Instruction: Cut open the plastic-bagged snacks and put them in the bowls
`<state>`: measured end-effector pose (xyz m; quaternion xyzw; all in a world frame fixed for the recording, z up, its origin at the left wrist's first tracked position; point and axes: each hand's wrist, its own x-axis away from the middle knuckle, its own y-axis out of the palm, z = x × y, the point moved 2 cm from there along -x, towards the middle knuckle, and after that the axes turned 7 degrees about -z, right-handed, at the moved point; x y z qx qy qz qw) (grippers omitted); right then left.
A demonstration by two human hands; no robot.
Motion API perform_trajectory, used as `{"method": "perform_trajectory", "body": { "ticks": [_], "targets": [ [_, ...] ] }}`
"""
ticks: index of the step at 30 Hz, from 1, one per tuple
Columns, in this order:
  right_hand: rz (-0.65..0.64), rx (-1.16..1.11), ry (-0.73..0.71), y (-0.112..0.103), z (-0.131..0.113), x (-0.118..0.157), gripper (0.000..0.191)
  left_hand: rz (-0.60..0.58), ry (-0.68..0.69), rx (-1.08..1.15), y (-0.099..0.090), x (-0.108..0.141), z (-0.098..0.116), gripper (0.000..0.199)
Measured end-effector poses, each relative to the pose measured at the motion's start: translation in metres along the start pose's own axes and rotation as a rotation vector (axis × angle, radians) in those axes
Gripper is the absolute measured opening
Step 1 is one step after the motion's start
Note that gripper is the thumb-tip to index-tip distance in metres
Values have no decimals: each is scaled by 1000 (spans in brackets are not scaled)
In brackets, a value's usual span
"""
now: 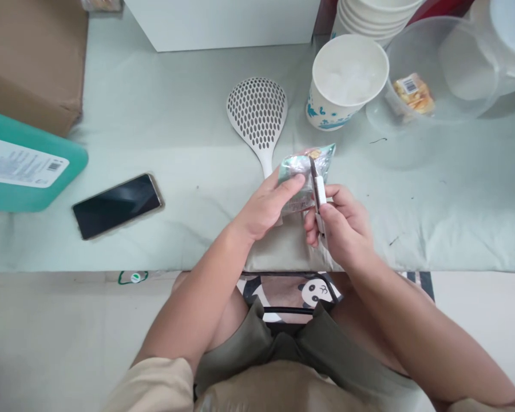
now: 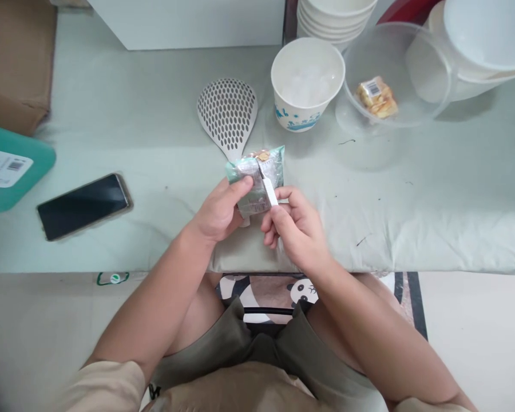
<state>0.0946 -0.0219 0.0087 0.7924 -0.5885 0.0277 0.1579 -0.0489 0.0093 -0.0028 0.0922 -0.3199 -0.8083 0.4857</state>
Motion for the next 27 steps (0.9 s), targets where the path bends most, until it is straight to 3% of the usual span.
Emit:
{"method": "perform_trajectory", "body": {
  "ticks": [3,13,27],
  "targets": [
    [6,-13,20,1,0,-1,38,-24,2,-3,4,0,0,58],
    [-3,17,80,8,1,-2,47,120,11,-8,-5,-2,6,61],
    [-28,-21,132,13,7,-2,55,192,59,132,-6,-1,17,62]
  ]
}}
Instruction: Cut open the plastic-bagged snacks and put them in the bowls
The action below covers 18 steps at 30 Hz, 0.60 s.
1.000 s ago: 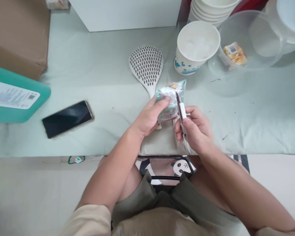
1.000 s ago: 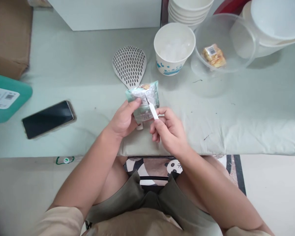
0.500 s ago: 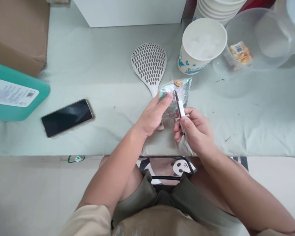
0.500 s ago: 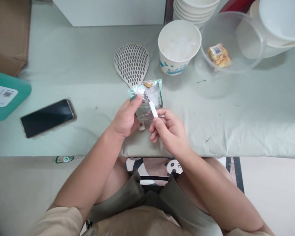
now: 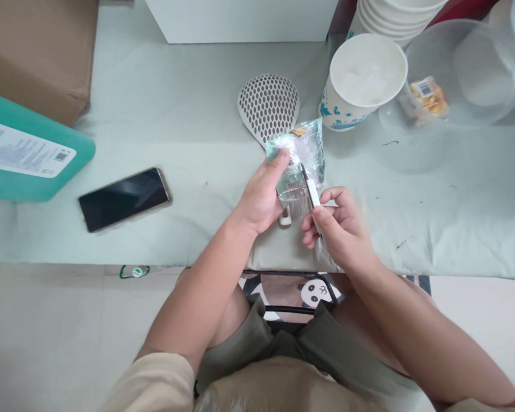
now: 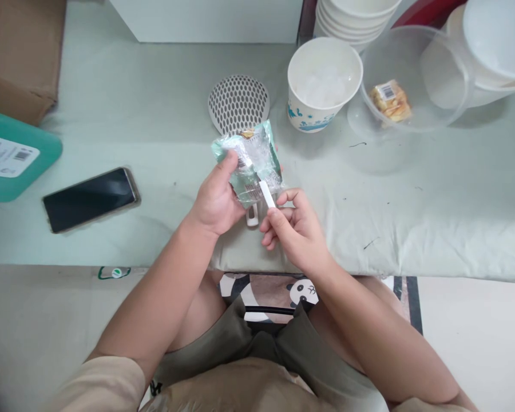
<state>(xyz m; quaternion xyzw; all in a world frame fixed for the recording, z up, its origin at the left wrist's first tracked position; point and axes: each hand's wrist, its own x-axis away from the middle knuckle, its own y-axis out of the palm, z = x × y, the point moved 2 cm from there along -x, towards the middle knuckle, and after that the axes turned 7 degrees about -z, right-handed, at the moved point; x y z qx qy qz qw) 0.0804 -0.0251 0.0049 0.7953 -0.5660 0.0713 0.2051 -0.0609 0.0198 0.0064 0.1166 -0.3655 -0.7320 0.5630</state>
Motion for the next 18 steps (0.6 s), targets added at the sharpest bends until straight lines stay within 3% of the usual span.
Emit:
{"method": "perform_trajectory", "body": {
  "ticks": [7,13,18],
  "targets": [
    [-37,25,38,0,2,1,51,70,65,19,0,-2,9,46],
    [-50,53,45,0,4,1,49,85,80,-3,-5,-5,10,44],
    [-49,44,44,0,5,0,50,-8,45,-47,-7,0,13,47]
  ]
}}
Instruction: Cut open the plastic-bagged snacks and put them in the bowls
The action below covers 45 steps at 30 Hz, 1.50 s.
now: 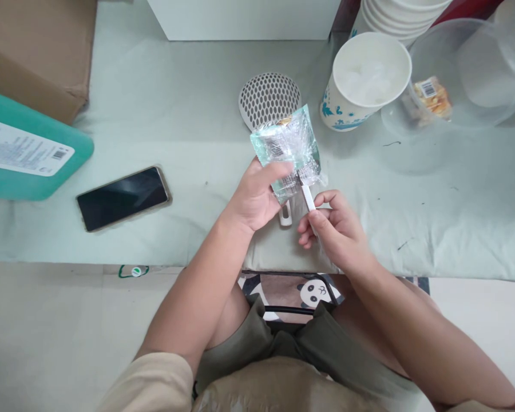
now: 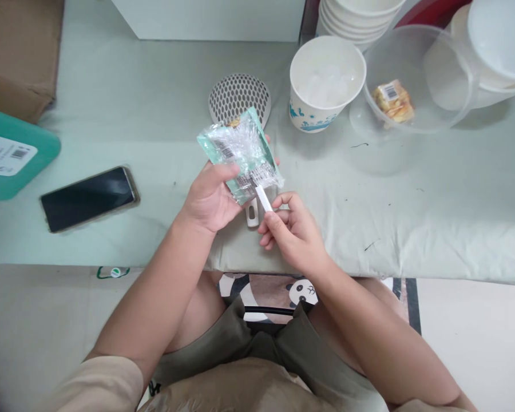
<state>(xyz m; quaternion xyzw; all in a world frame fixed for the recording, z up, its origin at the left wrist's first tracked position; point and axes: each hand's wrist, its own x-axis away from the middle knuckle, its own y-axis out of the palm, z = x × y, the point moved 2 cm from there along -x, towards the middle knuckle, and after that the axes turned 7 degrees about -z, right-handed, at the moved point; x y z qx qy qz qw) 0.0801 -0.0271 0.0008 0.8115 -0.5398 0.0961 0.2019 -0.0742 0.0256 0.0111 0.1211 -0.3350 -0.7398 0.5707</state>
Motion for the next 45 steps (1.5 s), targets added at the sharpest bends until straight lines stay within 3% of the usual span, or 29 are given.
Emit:
{"method": "perform_trajectory", "body": {
  "ticks": [3,10,21,29,31,37,41,45],
  "targets": [
    [-1,2,2,0,0,-1,51,-40,-28,-21,2,4,2,57],
    [1,18,8,1,2,0,50,46,-21,-6,4,4,4,64],
    [2,60,30,1,2,0,47,69,75,46,-2,2,14,76],
    [0,184,-4,-2,2,3,36,116,72,29,-7,4,22,64],
    [58,303,-43,-9,-1,4,31,112,81,45,-9,4,24,59],
    [541,999,-237,-57,-20,-3,15,111,134,-9,-13,1,19,60],
    [591,1198,-222,-87,-20,-11,9,83,116,-38,-12,-1,14,66],
    [630,1255,-208,-96,-18,-10,14,0,57,-76,-9,0,9,61]
  ]
}}
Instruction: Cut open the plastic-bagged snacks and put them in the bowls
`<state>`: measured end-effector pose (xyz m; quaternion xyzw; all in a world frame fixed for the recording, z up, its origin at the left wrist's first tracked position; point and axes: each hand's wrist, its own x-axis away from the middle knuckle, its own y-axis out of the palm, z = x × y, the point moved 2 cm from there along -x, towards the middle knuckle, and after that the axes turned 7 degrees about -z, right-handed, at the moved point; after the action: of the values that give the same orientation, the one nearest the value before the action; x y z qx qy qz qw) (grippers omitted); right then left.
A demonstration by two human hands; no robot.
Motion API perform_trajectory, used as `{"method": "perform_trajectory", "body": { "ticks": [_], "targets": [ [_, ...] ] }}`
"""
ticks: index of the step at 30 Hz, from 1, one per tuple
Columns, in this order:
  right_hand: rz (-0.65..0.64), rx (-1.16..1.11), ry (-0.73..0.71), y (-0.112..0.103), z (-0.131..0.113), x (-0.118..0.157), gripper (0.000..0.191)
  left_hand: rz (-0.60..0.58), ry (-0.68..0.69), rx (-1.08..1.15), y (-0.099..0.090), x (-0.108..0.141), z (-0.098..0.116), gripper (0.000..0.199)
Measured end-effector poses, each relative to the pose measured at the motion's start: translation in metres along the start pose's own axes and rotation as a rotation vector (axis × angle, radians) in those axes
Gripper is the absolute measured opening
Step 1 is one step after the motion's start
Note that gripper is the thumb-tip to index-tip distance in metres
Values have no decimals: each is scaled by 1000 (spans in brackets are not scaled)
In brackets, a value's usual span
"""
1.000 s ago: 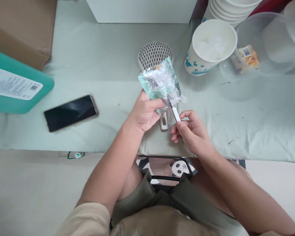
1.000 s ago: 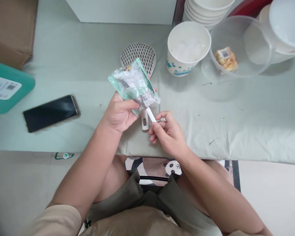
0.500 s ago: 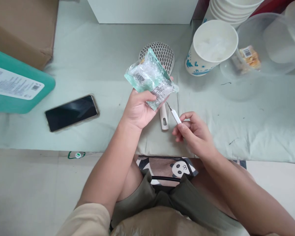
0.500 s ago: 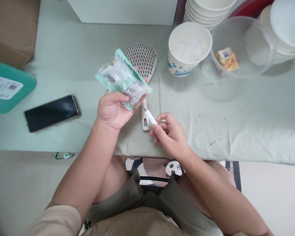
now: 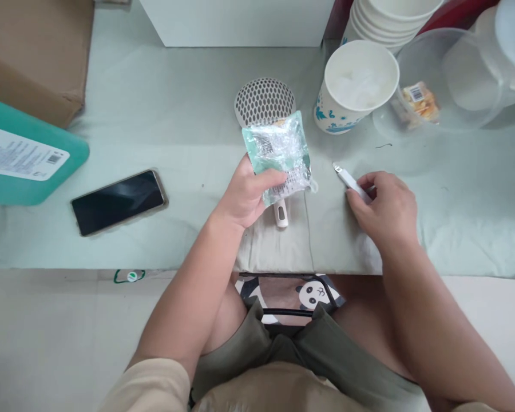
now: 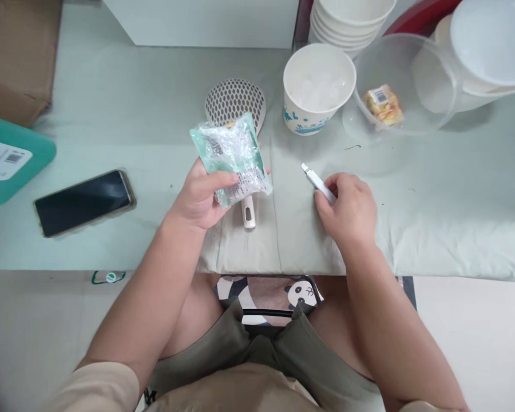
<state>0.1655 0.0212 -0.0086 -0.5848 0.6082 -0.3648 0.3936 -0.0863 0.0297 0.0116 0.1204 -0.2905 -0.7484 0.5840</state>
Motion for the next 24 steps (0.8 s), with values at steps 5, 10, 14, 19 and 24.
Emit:
{"method": "perform_trajectory", "body": {
  "ticks": [5,10,14,19,24],
  "targets": [
    [127,-316,-368,-7,-24,12,22,-155,-201,-102,6,6,-13,50],
    [87,-411,-548,-6,-44,18,12,-308,-283,-178,11,6,-25,49],
    [60,-538,-438,-7,-41,16,13,-349,-338,-215,11,4,-27,52],
    [138,-761,-247,-10,-31,16,25,-451,-434,-291,8,3,-18,61],
    [98,-976,-82,-3,-22,10,27,-524,-494,-375,0,5,-10,58]
  ]
}}
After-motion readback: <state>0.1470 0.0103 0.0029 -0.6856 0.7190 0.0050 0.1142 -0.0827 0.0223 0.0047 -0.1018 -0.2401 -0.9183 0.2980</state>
